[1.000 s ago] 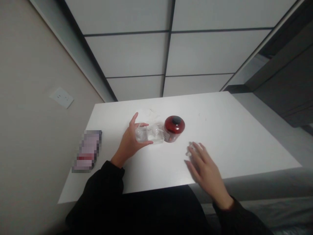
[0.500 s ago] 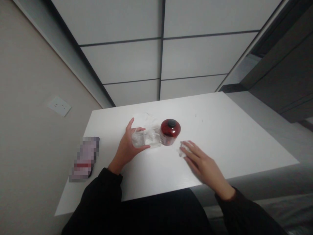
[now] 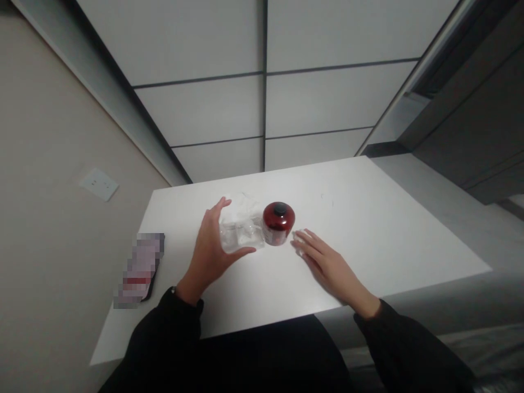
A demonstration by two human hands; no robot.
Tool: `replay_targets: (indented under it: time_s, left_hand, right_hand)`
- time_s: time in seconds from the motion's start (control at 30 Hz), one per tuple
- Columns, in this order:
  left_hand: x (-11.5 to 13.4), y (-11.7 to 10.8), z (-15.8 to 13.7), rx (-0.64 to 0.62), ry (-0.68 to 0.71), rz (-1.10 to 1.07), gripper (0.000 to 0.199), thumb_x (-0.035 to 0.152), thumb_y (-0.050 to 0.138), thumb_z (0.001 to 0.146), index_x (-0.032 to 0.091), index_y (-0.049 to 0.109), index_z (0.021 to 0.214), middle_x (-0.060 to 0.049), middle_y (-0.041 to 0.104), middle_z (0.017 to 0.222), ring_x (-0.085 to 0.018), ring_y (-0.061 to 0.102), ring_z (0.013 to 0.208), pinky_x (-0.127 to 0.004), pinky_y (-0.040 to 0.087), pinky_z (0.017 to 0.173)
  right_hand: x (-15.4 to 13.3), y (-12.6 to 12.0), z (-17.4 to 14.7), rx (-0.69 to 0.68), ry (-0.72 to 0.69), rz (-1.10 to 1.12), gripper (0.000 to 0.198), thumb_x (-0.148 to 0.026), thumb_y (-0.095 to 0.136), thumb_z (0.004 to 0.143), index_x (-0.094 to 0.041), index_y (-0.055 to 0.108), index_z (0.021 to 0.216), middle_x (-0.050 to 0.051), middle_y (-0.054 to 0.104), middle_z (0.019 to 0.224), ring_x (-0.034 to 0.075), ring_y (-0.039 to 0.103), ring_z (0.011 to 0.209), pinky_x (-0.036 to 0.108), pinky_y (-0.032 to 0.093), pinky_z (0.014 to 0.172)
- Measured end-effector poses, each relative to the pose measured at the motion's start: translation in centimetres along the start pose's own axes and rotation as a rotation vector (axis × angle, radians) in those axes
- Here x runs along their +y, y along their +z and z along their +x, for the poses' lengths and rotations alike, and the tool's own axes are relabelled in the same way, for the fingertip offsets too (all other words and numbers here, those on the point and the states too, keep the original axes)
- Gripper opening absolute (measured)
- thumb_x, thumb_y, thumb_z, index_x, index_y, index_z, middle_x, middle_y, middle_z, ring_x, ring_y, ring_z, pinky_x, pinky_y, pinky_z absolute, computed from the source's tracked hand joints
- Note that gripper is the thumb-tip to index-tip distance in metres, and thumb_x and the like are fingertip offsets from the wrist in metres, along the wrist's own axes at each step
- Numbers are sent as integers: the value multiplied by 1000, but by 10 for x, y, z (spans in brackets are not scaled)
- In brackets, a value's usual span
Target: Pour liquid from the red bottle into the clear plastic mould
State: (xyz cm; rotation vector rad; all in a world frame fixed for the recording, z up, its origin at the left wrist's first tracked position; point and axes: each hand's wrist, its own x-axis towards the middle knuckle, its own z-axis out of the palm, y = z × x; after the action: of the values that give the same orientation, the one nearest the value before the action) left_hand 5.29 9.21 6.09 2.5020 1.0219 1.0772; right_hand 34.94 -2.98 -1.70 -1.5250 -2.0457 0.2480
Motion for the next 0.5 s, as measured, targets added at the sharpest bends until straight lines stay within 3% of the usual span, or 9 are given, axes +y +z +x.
replay_targets:
  time_s: [0.07, 0.17, 0.23, 0.33, 0.5]
  left_hand:
    - [24, 2, 23, -106, 99, 37, 99, 56, 88, 84, 25, 35, 162, -20, 50, 162, -41, 50, 150, -59, 46, 122]
    - [52, 13, 63, -282, 149, 104, 67, 45, 80, 96, 21, 51, 151, -15, 65, 149, -35, 65, 133, -50, 55, 111]
    - [62, 19, 86, -369, 145, 138, 34, 37, 77, 98, 19, 68, 126, -11, 76, 129, -32, 71, 119, -45, 58, 102]
    - [67, 19, 108, -303, 85, 124, 10, 28, 73, 101, 18, 73, 104, -7, 79, 112, -26, 74, 103, -39, 58, 93]
    - [63, -3, 117, -44, 15, 84, 11, 24, 76, 96, 18, 76, 105, -4, 78, 101, -20, 70, 86, -32, 58, 80]
  right_hand:
    - [1, -5, -6, 15, 14, 20, 41, -22, 46, 111, -29, 63, 148, 7, 57, 163, 29, 53, 152, 57, 49, 123]
    - [4, -10, -7, 39, 65, 2, 39, -23, 49, 110, -26, 66, 145, 10, 52, 166, 31, 55, 149, 54, 54, 118]
    - [4, -11, -7, 51, 76, -11, 38, -21, 50, 109, -26, 69, 141, 10, 54, 164, 31, 56, 148, 53, 55, 117]
    - [-2, -10, -13, 50, 23, 7, 39, -16, 52, 107, -28, 71, 138, 8, 60, 158, 29, 59, 145, 51, 55, 118]
    - [-24, -10, -19, -118, -219, 100, 52, 0, 52, 98, -25, 68, 141, 6, 60, 159, 25, 53, 150, 45, 53, 120]
